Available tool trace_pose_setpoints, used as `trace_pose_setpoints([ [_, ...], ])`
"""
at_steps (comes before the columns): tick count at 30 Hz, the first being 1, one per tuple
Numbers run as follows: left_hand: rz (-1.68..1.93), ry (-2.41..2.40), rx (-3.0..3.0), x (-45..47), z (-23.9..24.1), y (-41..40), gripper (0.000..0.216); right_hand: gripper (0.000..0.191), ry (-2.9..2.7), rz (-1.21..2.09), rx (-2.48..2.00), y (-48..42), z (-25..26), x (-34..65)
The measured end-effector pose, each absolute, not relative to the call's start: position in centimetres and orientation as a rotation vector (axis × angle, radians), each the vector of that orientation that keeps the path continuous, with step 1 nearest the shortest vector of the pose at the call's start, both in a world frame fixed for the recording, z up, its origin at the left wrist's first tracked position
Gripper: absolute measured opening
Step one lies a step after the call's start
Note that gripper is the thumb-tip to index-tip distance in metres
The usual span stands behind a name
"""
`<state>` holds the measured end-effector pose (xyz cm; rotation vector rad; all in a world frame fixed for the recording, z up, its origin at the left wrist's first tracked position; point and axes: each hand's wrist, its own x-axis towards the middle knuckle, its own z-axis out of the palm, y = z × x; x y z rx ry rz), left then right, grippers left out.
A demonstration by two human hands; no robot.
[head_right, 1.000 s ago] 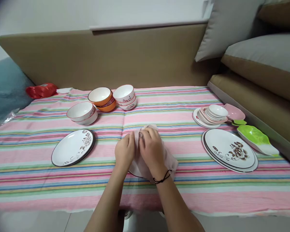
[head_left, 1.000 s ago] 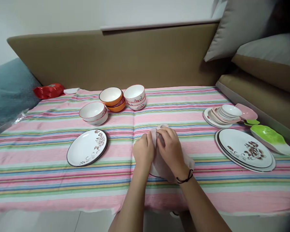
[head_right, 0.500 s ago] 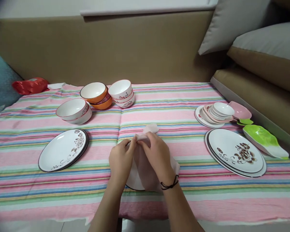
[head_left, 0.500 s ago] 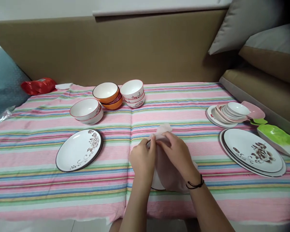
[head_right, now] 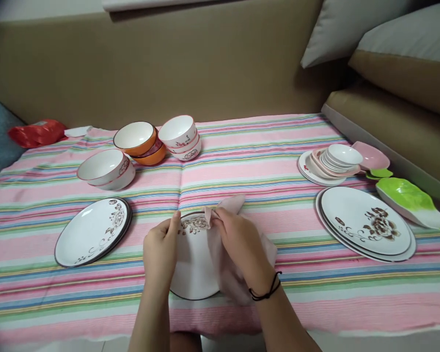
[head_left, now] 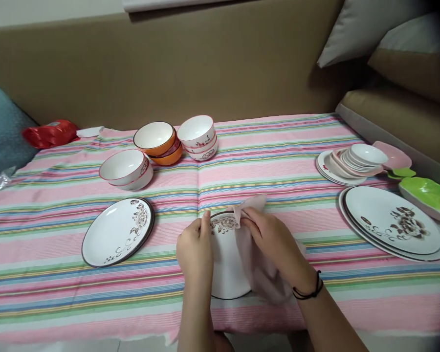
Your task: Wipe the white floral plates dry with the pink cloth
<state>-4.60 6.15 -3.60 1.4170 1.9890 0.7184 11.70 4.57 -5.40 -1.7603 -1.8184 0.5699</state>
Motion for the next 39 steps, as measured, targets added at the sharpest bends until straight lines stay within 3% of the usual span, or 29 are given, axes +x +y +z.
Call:
trace_pose_setpoints([
  [3,0.856,2.036,1.350,-5.1,-3.8,6.0,0.052,0.016,-1.768,0.524,-1.862,4.6,-5.8,11.8],
  [7,1.198,1.970,1.122,-5.4,-4.0,5.8,0.051,0.032,-1.636,0.502,-1.897,4.8,-5.4,11.1],
  [11,1.611,1.844,0.626,-5.2,-3.9,6.0,0.045,0.041,-1.436,0.647,-1.728,4.8,-4.8,9.9],
  [14,1.724,1.636,0.273,-4.5,-3.1,6.0,0.037,0.039,-1.333,0.705,-1.622,4.7,-4.7,9.2],
  [18,1.693,1.468,-0.032,-2.1,-2.2,5.9,0.039,0.020,-1.198,0.734,-1.562,4.8,-4.8,9.4],
  [21,1.606,1.414,-0.126,0.3,-2.5,5.7,0.042,0.034,-1.051,0.715,-1.569,5.0,-4.5,10.5],
  [30,1.385,1.295,0.212,3.1,-2.1,5.3,0.035,0.050,-0.593,0.695,-1.646,5.1,-4.3,13.8],
  [39,1.324,1.212,0.695,1.9,-3.5,5.0,0.043,0.039,-0.871,0.699,-1.722,4.5,-3.8,16.1],
])
